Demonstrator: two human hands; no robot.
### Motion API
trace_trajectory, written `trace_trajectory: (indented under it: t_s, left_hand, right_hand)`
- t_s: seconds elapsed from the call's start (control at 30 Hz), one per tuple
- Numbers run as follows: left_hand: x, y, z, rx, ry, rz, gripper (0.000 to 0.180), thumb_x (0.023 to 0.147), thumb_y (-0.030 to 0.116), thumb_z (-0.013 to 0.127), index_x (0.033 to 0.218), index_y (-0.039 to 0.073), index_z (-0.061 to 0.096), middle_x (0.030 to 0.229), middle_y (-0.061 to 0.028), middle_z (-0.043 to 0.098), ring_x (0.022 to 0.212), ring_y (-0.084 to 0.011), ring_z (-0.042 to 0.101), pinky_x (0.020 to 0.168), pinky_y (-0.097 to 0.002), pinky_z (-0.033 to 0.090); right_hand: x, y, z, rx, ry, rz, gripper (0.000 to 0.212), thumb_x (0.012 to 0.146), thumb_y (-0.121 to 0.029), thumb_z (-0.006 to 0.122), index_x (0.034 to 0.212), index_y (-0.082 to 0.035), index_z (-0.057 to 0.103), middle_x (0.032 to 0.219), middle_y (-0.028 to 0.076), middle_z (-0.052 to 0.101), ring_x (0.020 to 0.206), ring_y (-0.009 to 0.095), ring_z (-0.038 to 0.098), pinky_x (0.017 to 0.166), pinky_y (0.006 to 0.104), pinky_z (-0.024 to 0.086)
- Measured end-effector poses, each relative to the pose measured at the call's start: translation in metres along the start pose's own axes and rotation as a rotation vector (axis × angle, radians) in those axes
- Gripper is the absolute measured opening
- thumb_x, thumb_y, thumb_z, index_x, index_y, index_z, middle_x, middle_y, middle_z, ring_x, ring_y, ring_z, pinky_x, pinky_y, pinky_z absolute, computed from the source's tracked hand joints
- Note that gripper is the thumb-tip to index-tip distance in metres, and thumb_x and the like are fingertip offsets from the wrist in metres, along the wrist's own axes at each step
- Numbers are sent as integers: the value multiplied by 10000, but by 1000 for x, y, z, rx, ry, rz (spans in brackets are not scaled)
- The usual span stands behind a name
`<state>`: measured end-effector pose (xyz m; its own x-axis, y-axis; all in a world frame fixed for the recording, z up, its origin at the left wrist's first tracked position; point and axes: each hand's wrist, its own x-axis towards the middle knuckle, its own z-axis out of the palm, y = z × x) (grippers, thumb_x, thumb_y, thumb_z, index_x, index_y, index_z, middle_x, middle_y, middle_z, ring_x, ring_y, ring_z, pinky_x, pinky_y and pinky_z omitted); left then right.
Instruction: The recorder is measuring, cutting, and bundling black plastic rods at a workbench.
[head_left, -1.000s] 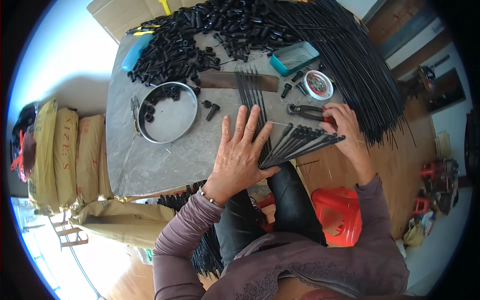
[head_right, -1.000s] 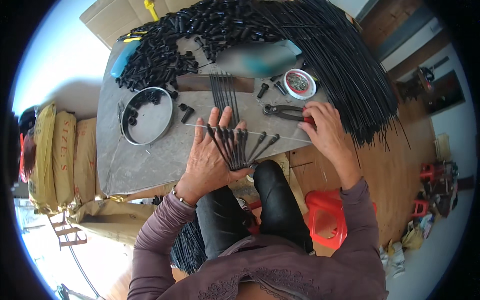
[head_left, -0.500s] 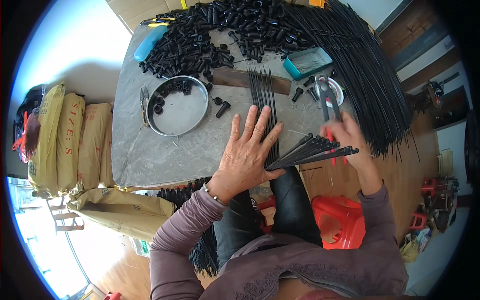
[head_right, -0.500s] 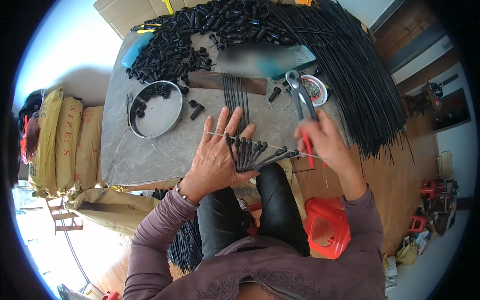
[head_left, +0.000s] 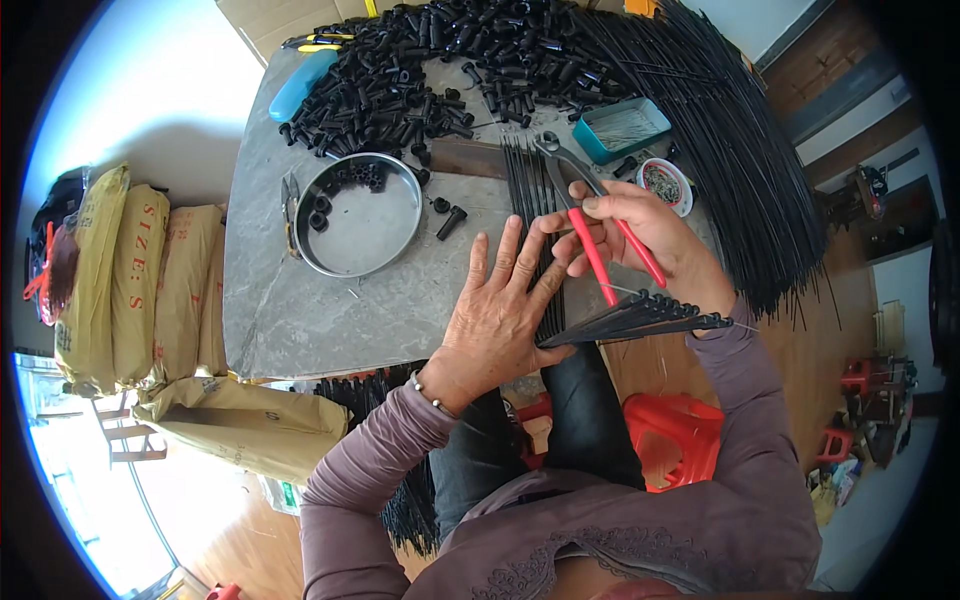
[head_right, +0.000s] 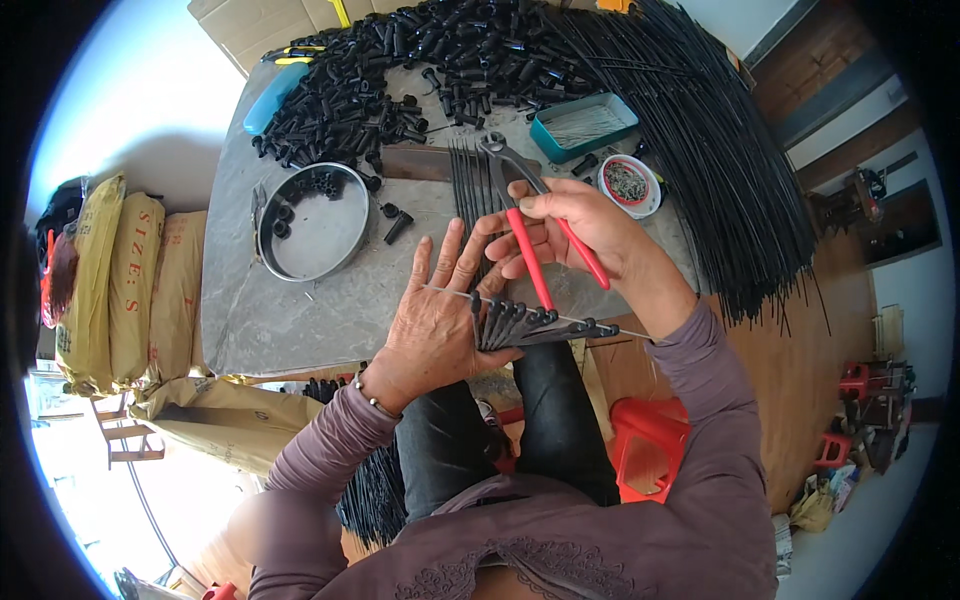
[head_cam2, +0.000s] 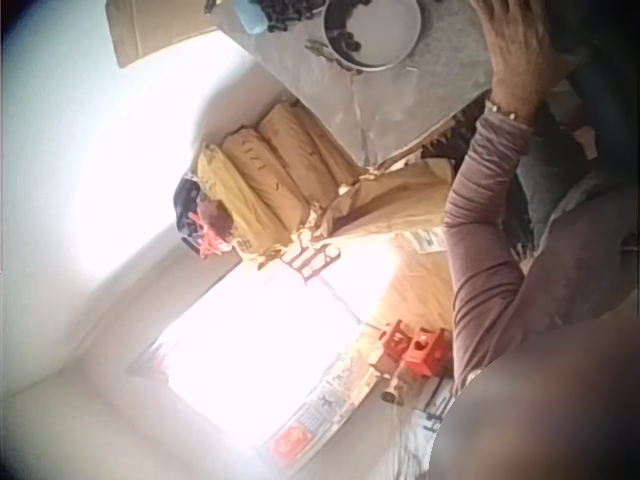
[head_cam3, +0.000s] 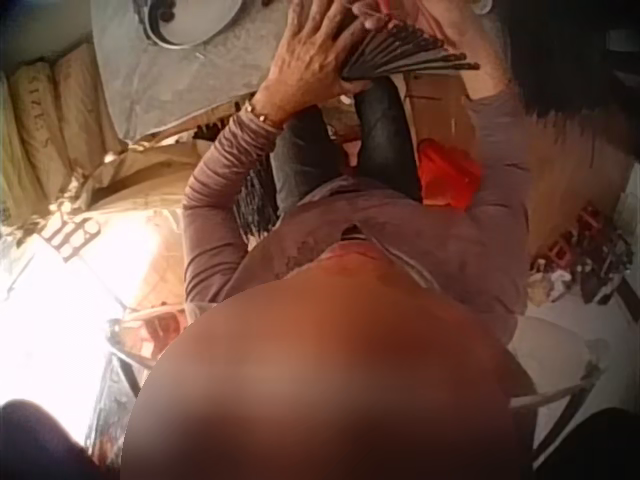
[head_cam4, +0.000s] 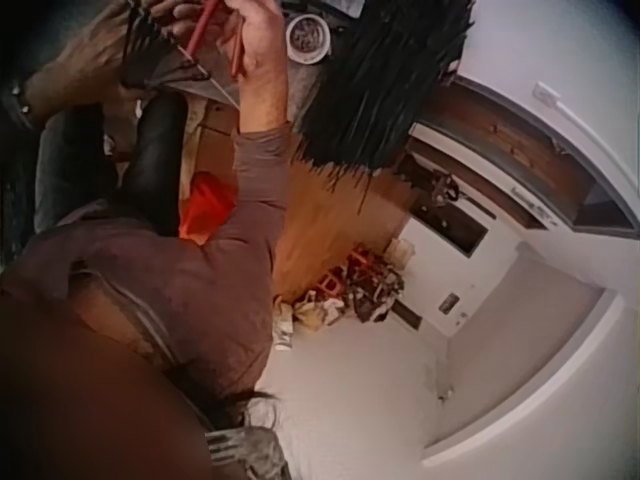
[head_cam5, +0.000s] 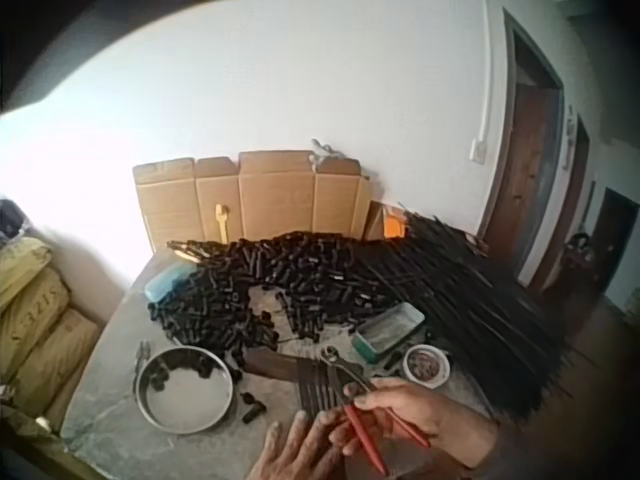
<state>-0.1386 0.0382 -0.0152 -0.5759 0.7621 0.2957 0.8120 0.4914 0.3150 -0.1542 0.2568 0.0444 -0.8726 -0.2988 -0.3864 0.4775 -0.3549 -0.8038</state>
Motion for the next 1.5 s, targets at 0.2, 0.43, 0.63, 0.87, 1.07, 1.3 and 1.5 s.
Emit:
trace_trajectory:
  t_s: [0.2, 0.43, 0.63, 0.87, 1.07, 1.3, 1.5]
  left_hand:
    - [-1, -1, 1, -4, -25, -6, 1015, 646, 609, 727, 1451, 108, 365, 1522, -218, 226, 1418, -413, 190, 1120, -561, 190]
    - [1, -2, 1, -16, -29, 0, 981, 653, 604, 724, 1431, 104, 396, 1524, -230, 214, 1418, -423, 181, 1123, -563, 181]
    - [1, -1, -2, -1, -55, -7, 973, 657, 602, 724, 1426, 101, 401, 1513, -238, 228, 1421, -423, 174, 1129, -565, 163]
    - [2, 0, -4, -16, -73, 2, 974, 652, 596, 732, 1414, 84, 407, 1501, -238, 246, 1422, -428, 170, 1129, -567, 168]
    - [3, 0, -7, 15, -120, 5, 1004, 633, 589, 748, 1413, 64, 397, 1507, -240, 234, 1419, -430, 179, 1126, -564, 180]
    - [4, 1, -5, 12, -67, 16, 1026, 622, 597, 748, 1421, 63, 389, 1520, -242, 215, 1414, -427, 198, 1122, -553, 199]
    - [3, 0, -2, -22, 0, 5, 925, 643, 578, 734, 1364, 69, 456, 1477, -226, 306, 1413, -434, 201, 1129, -558, 183]
  right_hand:
    - [1, 2, 0, 26, -21, 40, 212, 969, -106, 412, 1151, -32, 490, 1160, 303, 591, 910, 359, 673, 740, 440, 582]
    - [4, 4, 5, 179, -18, 33, 237, 973, -106, 403, 1182, -36, 491, 1198, 304, 570, 986, 390, 649, 800, 473, 565]
    - [6, 12, 3, 285, -78, 15, 221, 979, -100, 391, 1176, -28, 460, 1184, 311, 570, 1008, 398, 641, 832, 501, 551]
    - [11, 15, 7, 338, -70, -9, 215, 980, -96, 386, 1167, -10, 449, 1187, 311, 563, 1001, 392, 643, 798, 496, 570]
    - [11, 18, 5, 379, -73, -30, 204, 985, -97, 381, 1140, -11, 483, 1140, 284, 583, 967, 373, 649, 762, 492, 577]
    - [16, 27, 9, 491, -98, -72, 214, 1001, -125, 362, 1121, -19, 504, 1036, 179, 592, 829, 257, 624, 661, 401, 570]
    - [23, 30, 18, 569, -118, -67, 234, 1021, -184, 377, 1014, 15, 500, 841, 78, 523, 703, 144, 530, 624, 290, 527]
